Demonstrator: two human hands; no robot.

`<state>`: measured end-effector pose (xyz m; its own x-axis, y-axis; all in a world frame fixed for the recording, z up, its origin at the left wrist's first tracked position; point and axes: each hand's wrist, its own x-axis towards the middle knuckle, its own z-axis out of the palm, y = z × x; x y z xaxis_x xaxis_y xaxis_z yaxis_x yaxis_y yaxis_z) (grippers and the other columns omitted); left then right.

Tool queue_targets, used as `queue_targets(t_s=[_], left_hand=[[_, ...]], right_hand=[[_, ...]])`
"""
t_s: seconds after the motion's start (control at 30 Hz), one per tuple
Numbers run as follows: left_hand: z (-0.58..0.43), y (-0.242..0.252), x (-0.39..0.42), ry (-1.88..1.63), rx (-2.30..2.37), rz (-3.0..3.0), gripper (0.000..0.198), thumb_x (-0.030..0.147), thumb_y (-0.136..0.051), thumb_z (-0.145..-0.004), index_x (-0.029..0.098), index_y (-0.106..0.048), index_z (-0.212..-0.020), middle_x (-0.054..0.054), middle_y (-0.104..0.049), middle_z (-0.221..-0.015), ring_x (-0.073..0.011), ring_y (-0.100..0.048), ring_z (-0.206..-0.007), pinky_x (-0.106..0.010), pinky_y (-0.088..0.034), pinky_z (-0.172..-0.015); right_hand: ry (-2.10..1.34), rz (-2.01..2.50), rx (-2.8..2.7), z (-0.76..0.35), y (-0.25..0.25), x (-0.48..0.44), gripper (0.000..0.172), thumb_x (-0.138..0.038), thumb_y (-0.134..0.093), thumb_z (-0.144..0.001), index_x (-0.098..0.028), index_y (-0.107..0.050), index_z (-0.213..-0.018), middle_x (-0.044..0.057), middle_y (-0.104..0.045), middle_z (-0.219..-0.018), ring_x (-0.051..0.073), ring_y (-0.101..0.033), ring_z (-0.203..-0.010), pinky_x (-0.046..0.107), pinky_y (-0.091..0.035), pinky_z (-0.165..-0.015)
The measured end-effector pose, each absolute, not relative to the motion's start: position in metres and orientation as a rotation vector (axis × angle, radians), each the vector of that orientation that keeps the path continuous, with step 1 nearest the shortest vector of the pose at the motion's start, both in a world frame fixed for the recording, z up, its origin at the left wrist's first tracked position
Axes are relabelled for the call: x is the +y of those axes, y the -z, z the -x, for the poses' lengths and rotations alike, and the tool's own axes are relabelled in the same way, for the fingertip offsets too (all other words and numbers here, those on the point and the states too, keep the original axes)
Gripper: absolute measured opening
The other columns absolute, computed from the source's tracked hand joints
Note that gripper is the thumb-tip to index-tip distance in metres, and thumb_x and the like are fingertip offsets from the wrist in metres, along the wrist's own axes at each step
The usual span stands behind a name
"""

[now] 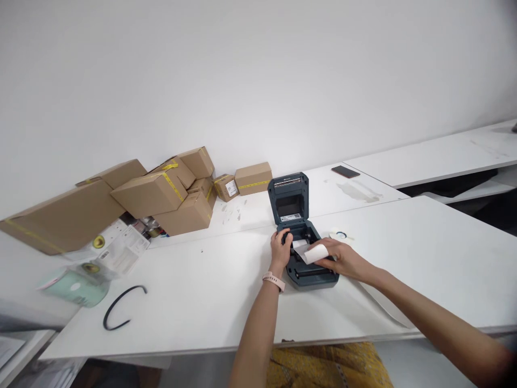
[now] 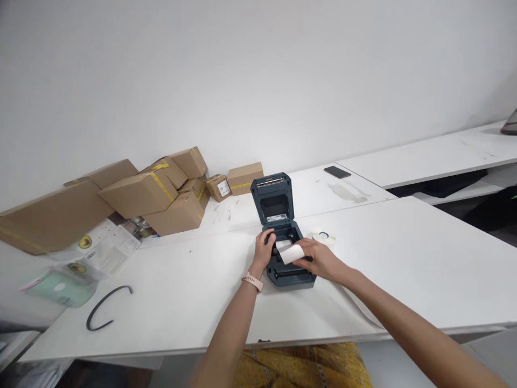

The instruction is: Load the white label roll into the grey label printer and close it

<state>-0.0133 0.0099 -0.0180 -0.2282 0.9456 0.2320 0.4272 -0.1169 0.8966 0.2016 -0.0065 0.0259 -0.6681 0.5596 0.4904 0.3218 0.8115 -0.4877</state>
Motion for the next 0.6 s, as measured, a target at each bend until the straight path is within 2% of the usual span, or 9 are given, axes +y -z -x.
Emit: queue_targets(t_s=[0.1, 0.23, 0.4, 0.6], left_hand=[[0.013, 0.017, 0.007, -1.331, 1.637, -1.496, 0.038, 0.041, -0.051, -0.090, 0.023, -0.067, -0.118, -0.011, -0.057, -0.131, -0.0238, -0.048, -0.127, -0.036, -0.035, -0.109], [0.013, 0.016, 0.008, -1.345, 1.641, -1.525, 0.036, 0.038, -0.052, -0.089, 0.022, -0.068, -0.116, -0.010, -0.062, -0.126, -0.0236, -0.053, -0.121, -0.036, -0.038, -0.107], [0.012, 0.011, 0.009, -1.294, 1.657, -1.547, 0.036, 0.035, -0.051, -0.089, 0.019, -0.067, -0.118, -0.011, -0.062, -0.128, -0.0244, -0.053, -0.123, -0.037, -0.037, -0.109], [0.002, -0.001, -0.022, -1.305, 1.814, -1.609, 0.047, 0.034, -0.053, -0.090, 0.022, -0.055, -0.135, -0.012, -0.044, -0.149, -0.0281, -0.030, -0.143, -0.045, -0.028, -0.116]], right_hand=[[-0.358, 0.641, -2.242, -0.202, -0.010, -0.028, 0.020, -0.027, -0.055, -0.093, -0.027, -0.075, -0.097, 0.007, -0.073, -0.107, 0.022, -0.067, -0.097, 0.038, -0.054, -0.084], [-0.264, 0.585, -2.139, -0.196, 0.010, -0.049, 0.027, -0.019, -0.050, -0.094, -0.027, -0.070, -0.111, 0.006, -0.074, -0.106, 0.020, -0.067, -0.101, 0.037, -0.056, -0.085], [-0.168, 0.635, -2.137, -0.193, 0.029, -0.061, 0.032, -0.018, -0.050, -0.094, -0.028, -0.066, -0.119, 0.006, -0.072, -0.116, 0.021, -0.065, -0.109, 0.039, -0.055, -0.090], [-0.089, 0.638, -2.148, -0.195, 0.040, -0.068, 0.039, -0.017, -0.051, -0.092, -0.031, -0.061, -0.127, 0.006, -0.069, -0.122, 0.023, -0.062, -0.117, 0.048, -0.051, -0.099]])
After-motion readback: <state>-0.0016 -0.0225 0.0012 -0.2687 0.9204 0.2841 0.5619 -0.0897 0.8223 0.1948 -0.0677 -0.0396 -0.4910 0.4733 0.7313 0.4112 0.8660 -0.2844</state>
